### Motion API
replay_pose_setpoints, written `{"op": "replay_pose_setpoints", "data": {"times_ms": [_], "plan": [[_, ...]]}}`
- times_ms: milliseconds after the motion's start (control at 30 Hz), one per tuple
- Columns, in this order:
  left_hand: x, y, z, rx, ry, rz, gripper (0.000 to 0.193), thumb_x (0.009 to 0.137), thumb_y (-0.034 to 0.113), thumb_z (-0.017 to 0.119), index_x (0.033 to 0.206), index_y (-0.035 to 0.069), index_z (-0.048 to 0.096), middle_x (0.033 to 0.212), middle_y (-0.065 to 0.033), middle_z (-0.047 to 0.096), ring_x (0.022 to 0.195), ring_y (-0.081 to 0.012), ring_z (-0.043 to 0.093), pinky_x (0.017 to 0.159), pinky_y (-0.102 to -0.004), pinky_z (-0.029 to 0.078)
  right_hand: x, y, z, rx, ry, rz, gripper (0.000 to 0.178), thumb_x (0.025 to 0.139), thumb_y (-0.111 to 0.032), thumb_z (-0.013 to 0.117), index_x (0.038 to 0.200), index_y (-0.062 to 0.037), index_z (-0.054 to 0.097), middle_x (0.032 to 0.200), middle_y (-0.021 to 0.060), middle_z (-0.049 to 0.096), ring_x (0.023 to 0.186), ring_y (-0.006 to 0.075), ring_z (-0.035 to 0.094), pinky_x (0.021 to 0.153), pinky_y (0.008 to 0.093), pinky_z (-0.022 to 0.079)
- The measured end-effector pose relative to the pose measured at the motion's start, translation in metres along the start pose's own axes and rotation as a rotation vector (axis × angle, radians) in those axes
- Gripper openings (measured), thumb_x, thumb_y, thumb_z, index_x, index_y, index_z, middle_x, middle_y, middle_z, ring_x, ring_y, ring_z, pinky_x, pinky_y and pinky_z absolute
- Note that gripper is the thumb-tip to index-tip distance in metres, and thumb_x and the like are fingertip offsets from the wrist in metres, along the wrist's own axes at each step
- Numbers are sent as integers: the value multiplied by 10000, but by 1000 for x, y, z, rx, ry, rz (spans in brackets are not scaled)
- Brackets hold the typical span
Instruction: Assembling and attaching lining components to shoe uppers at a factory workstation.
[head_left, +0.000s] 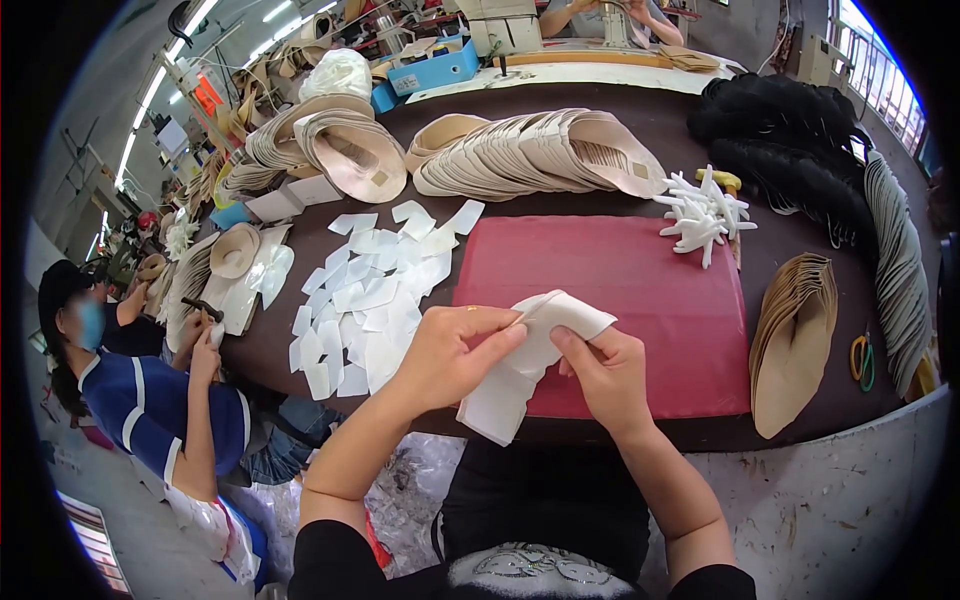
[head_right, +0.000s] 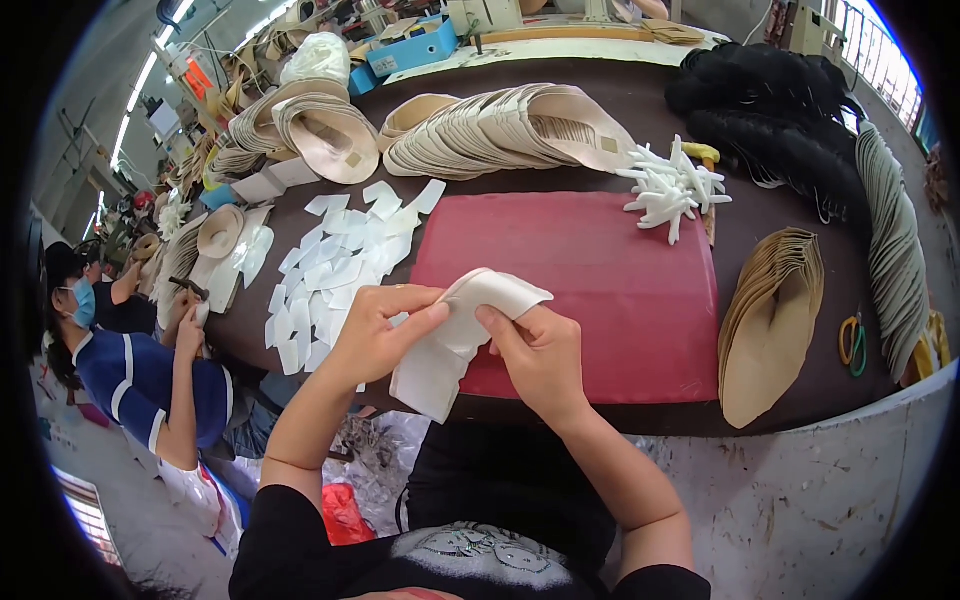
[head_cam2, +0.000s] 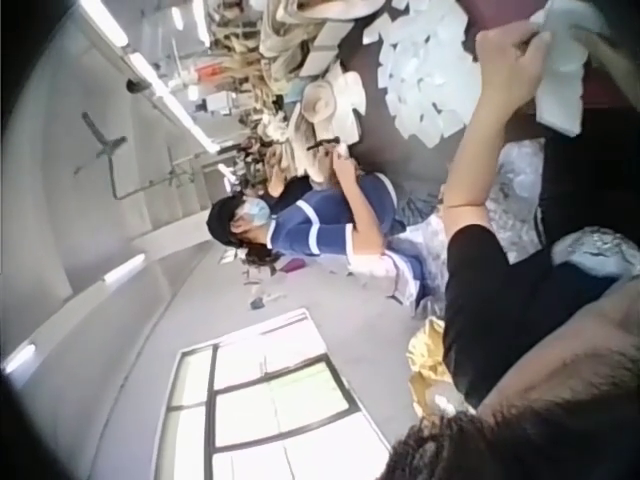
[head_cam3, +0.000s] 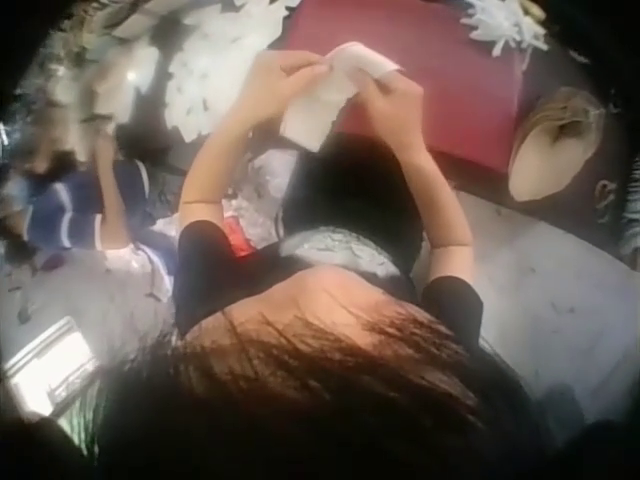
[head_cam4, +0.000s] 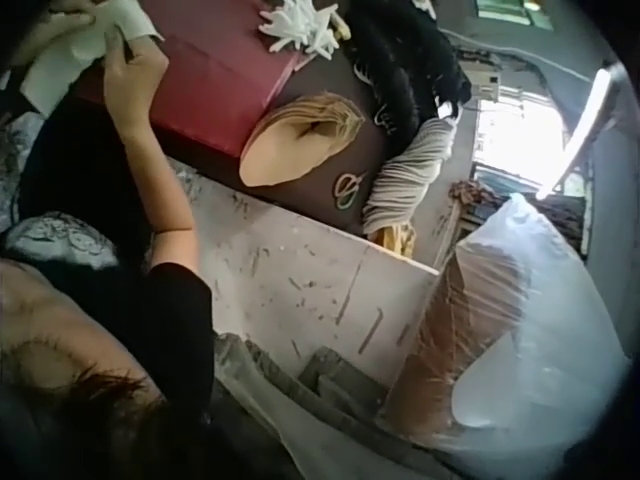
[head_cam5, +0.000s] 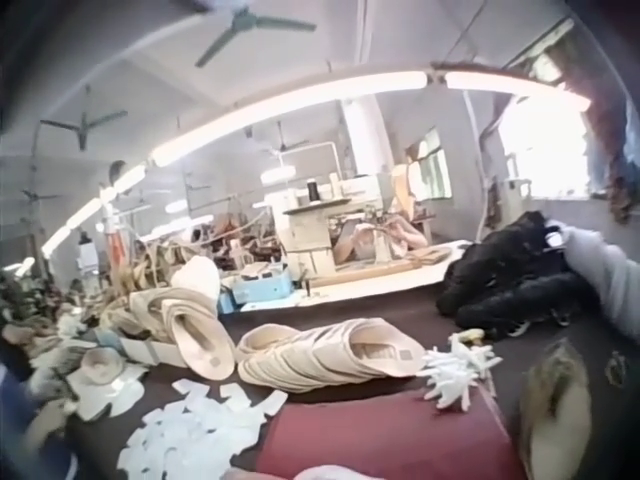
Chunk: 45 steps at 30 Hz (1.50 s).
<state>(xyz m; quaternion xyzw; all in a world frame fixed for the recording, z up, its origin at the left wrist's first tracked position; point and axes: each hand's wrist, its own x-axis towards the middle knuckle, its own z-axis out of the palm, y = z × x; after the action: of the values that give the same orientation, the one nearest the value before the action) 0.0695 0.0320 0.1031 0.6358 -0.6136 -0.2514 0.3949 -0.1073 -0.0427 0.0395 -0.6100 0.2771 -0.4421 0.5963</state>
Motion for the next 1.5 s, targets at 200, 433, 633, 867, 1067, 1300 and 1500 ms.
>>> {"op": "replay_pose_setpoints", "data": {"times_ms": [200, 433, 633, 867, 1067, 1300, 1500], "plan": [[-55, -21, 8, -778, -307, 93, 502, 1017, 326, 403, 1138, -110, 620, 1061, -238, 687, 874, -311, 695, 783, -351, 552, 40, -30, -34, 567, 148, 20, 167, 949, -89, 610, 984, 51, 693, 771, 65, 653, 654, 84, 551, 610, 192, 470], [9, -40, 108, -2058, -354, -40, 369, 1026, 322, 505, 1181, -5, 572, 966, -134, 658, 819, -218, 663, 760, -313, 547, 45, -29, -34, 286, -71, 167, 138, 939, -98, 619, 946, 15, 699, 884, 43, 655, 674, 92, 538, 628, 191, 446], [19, -37, 110, -1615, 138, -149, 195, 962, 147, 623, 1111, 23, 605, 967, -91, 669, 878, -170, 673, 859, -285, 567, 38, -32, -68, -188, -163, 33, 142, 913, -114, 639, 951, 3, 711, 936, 39, 641, 750, 115, 540, 684, 219, 450], [17, -34, 118, -1544, 240, -276, 165, 929, 110, 665, 1076, 48, 623, 953, -77, 671, 892, -159, 678, 874, -287, 580, 35, -31, -62, -291, -74, -41, 177, 922, -141, 623, 953, 6, 717, 948, 41, 614, 805, 110, 526, 695, 233, 435], [32, -37, 70, -1183, 675, 129, 195, 928, 131, 671, 1094, 76, 582, 1026, -110, 667, 913, -206, 695, 816, -250, 573, 63, -40, -82, -271, 232, -202, 244, 978, -138, 548, 1098, 23, 686, 1049, 38, 653, 874, 116, 540, 795, 211, 420], [-2, -50, 76, 613, 651, 670, 291, 707, 22, 735, 979, 123, 711, 1028, -10, 588, 897, -186, 545, 772, -299, 470, 92, -16, -182, -956, 275, -397, 180, 898, -91, 609, 1047, -45, 698, 962, 43, 656, 854, 173, 592, 803, 268, 462], [-52, -58, 100, 530, 328, 871, 231, 687, 18, 717, 869, 160, 734, 999, 14, 566, 823, -174, 534, 734, -310, 475, 127, 39, -191, -1981, -90, -884, 86, 811, -91, 609, 896, -88, 622, 951, 46, 579, 879, 224, 538, 801, 321, 450]]}}
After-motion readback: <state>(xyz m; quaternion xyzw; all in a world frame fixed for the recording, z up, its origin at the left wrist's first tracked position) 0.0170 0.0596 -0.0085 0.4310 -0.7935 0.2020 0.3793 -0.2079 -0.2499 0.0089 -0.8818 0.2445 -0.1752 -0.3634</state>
